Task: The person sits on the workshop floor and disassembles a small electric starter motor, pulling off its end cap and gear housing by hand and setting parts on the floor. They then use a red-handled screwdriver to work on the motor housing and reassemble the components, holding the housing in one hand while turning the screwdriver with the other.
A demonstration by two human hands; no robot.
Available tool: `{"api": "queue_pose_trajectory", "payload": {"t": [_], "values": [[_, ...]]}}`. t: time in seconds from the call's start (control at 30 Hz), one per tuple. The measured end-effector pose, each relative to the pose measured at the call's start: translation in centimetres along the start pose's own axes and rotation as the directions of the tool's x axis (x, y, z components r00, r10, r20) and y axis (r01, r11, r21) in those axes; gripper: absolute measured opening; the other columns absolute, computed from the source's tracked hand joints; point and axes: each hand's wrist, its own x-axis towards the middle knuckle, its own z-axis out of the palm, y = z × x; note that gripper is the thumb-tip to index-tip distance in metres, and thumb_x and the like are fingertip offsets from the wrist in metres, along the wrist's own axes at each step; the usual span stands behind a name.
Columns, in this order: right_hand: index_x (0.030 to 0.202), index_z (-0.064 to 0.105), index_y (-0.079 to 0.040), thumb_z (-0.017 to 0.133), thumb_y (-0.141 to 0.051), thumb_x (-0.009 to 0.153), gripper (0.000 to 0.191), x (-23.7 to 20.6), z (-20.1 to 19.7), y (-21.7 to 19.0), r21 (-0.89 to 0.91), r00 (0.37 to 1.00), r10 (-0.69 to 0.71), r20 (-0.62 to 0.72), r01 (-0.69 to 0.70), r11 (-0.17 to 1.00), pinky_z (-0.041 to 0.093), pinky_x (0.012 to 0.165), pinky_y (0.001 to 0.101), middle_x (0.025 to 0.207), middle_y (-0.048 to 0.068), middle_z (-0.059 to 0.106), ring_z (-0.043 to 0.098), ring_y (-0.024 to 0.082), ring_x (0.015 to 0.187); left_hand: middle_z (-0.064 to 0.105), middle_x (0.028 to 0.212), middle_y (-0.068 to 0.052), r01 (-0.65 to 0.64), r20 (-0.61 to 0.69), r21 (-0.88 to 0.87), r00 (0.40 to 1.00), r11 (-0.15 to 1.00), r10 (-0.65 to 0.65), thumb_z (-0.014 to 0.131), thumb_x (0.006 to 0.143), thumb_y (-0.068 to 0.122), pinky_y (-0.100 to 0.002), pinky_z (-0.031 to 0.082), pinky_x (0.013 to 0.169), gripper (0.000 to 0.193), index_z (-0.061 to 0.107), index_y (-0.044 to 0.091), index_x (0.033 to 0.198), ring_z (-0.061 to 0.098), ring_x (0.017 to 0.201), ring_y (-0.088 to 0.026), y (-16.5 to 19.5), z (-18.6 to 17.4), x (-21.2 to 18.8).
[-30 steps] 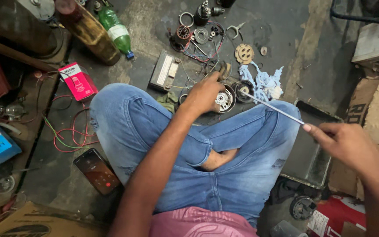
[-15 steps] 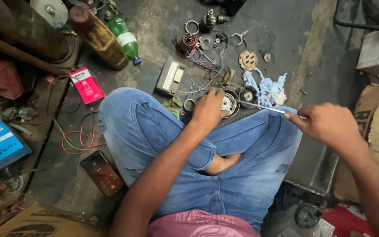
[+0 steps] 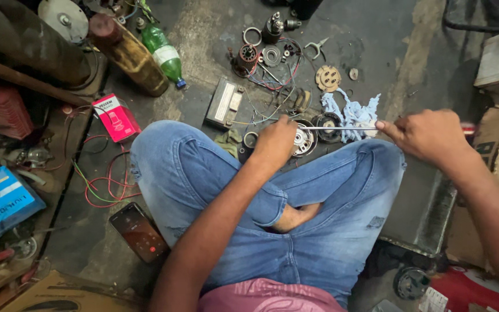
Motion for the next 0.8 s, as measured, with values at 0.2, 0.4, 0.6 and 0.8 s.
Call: {"api": "queue_pose_trajectory", "payload": {"t": [0.2,0.4,0.6,0.8], "values": [[0.072,0.079,-0.019,0.057,-0.062,0.098,0.055,1.1,0.0,1.0,-0.049,0.975,-0.113,-0.191,0.105,0.993,0.048,0.066,0.0402,0.064,0.004,0.067,0.065,0.027,0.062,0.063,0.116,-0.028,-0.055,-0.027,0.009,0.998,0.998,0.055,0.084,0.063,0.006,-0.05,0.059,0.078,0.039,0.068,-0.001,0.097,0.071,0.09,-0.044,-0.2,-0.6,0.7],[0.075,0.081,-0.021,0.055,-0.066,0.097,0.056,2.3,1.5,2.2,0.025,0.982,-0.126,-0.138,0.131,0.991,0.05,0.057,0.0417,0.06,0.008,0.064,0.066,0.031,0.06,0.064,0.113,-0.026,-0.025,0.021,-0.042,0.999,0.999,0.026,0.09,0.061,0.012,-0.05,0.058,0.081,0.047,0.067,-0.003,0.099,0.069,0.094,-0.045,0.3,-1.4,0.4],[0.073,0.08,-0.02,0.054,-0.066,0.097,0.058,3.3,1.3,2.4,-0.048,0.969,-0.184,-0.164,0.179,0.983,0.049,0.053,0.0413,0.056,0.008,0.063,0.064,0.03,0.055,0.067,0.108,-0.02,-0.034,-0.006,-0.091,0.999,0.995,0.033,0.088,0.069,0.015,-0.049,0.057,0.083,0.041,0.067,0.0,0.101,0.069,0.097,-0.042,0.1,-1.6,-0.1],[0.067,0.077,-0.018,0.055,-0.066,0.099,0.061,4.1,0.1,2.1,-0.078,0.953,-0.22,-0.207,0.208,0.975,0.049,0.053,0.0388,0.054,0.007,0.061,0.062,0.029,0.053,0.067,0.105,-0.019,-0.042,-0.016,-0.102,0.999,0.994,0.041,0.088,0.068,0.015,-0.048,0.056,0.083,0.039,0.068,0.002,0.098,0.069,0.097,-0.041,0.0,-1.8,-0.3]]}}
